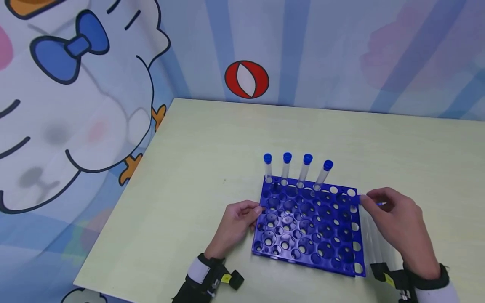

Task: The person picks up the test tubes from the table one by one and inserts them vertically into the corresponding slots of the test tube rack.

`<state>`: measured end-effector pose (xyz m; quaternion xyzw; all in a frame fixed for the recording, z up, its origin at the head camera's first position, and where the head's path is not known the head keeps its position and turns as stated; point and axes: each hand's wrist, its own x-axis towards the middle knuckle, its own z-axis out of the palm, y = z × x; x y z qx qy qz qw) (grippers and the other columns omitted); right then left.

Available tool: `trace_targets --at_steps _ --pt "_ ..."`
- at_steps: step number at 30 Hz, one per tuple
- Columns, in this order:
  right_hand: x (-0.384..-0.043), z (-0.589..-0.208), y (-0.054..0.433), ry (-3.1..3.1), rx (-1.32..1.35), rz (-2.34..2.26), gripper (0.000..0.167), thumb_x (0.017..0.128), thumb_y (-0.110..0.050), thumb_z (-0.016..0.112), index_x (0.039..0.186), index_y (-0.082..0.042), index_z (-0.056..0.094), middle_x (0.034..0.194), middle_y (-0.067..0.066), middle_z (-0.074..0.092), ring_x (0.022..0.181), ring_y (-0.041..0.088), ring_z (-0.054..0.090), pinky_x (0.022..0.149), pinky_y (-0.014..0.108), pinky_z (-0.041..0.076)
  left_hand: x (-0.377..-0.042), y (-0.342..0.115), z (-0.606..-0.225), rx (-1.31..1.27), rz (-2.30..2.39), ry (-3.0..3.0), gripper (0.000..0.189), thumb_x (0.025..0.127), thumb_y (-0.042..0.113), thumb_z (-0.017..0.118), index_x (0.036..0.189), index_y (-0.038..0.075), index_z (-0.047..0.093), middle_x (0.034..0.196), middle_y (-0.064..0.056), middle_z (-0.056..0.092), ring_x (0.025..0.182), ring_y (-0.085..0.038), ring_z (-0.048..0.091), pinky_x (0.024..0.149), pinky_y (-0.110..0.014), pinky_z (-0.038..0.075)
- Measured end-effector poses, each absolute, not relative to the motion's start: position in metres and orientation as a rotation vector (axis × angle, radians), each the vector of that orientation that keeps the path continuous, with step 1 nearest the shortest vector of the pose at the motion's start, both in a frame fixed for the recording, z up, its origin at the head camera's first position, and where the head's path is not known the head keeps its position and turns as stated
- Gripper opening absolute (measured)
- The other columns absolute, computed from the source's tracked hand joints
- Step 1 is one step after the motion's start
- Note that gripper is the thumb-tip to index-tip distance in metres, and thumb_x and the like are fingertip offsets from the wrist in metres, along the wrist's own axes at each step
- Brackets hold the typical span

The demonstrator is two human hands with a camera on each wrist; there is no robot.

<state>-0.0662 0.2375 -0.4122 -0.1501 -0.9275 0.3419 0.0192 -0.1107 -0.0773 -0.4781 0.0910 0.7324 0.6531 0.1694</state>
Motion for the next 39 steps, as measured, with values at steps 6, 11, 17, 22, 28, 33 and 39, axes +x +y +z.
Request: trace_targets --at_steps 6,11,17,22,28,33,39 --pt "-0.06 -0.426 0.248 -2.906 -0.562 1.064 0.045 0.091 -0.04 0.052 0.112 0.0 0.058 0.103 0.022 0.061 0.083 0.03 0.058 0.054 0.028 0.044 -0.109 -0.078 -0.48 0.285 1.878 2.101 0.02 0.093 0.016 0.055 0.102 0.001 0.065 0.073 -0.006 0.06 0.061 -0.016 0.053 0.056 -0.026 0.048" --pt "-0.054 -0.434 0.258 -2.931 -0.654 1.061 0.047 0.091 -0.039 0.053 0.113 0.002 0.057 0.105 0.023 0.059 0.085 0.031 0.055 0.053 0.027 0.043 -0.109 -0.078 -0.481 0.276 1.877 2.091 0.021 0.093 0.016 0.055 0.103 0.0 0.065 0.074 -0.006 0.059 0.061 -0.015 0.053 0.056 -0.026 0.048" --pt "-0.051 -0.442 0.265 -2.934 -0.773 1.028 0.042 0.091 -0.032 0.055 0.113 0.004 0.056 0.103 0.023 0.058 0.084 0.032 0.054 0.054 0.027 0.043 -0.11 -0.078 -0.478 0.253 1.861 2.074 0.022 0.093 0.014 0.054 0.105 -0.002 0.063 0.074 -0.007 0.059 0.062 -0.017 0.053 0.056 -0.027 0.048" --pt "-0.048 -0.449 0.27 -2.942 -0.802 1.038 0.04 0.09 -0.029 0.057 0.111 0.005 0.056 0.098 0.023 0.06 0.08 0.03 0.055 0.052 0.027 0.042 -0.107 -0.077 -0.464 0.248 1.851 2.06 0.021 0.093 0.009 0.052 0.105 -0.006 0.062 0.075 -0.008 0.058 0.063 -0.018 0.052 0.057 -0.03 0.049" --pt "-0.044 -0.457 0.278 -2.972 -0.814 1.043 0.04 0.089 -0.03 0.059 0.109 0.005 0.057 0.097 0.023 0.061 0.082 0.031 0.055 0.054 0.029 0.039 -0.103 -0.076 -0.451 0.258 1.843 2.075 0.02 0.093 0.006 0.051 0.105 -0.008 0.061 0.075 -0.008 0.058 0.063 -0.016 0.052 0.058 -0.029 0.049" --pt "-0.045 -0.461 0.282 -2.977 -0.887 1.077 0.042 0.089 -0.03 0.058 0.113 0.005 0.054 0.1 0.024 0.059 0.086 0.033 0.053 0.06 0.034 0.04 -0.103 -0.076 -0.451 0.256 1.842 2.081 0.02 0.093 0.006 0.052 0.104 -0.007 0.062 0.075 -0.009 0.059 0.063 -0.017 0.052 0.058 -0.029 0.049" --pt "-0.043 -0.465 0.284 -2.995 -0.871 1.086 0.038 0.088 -0.026 0.059 0.111 0.004 0.055 0.098 0.022 0.059 0.083 0.03 0.053 0.057 0.031 0.04 -0.104 -0.076 -0.451 0.255 1.846 2.073 0.02 0.093 0.006 0.052 0.104 -0.007 0.061 0.075 -0.008 0.058 0.063 -0.017 0.052 0.058 -0.028 0.049"
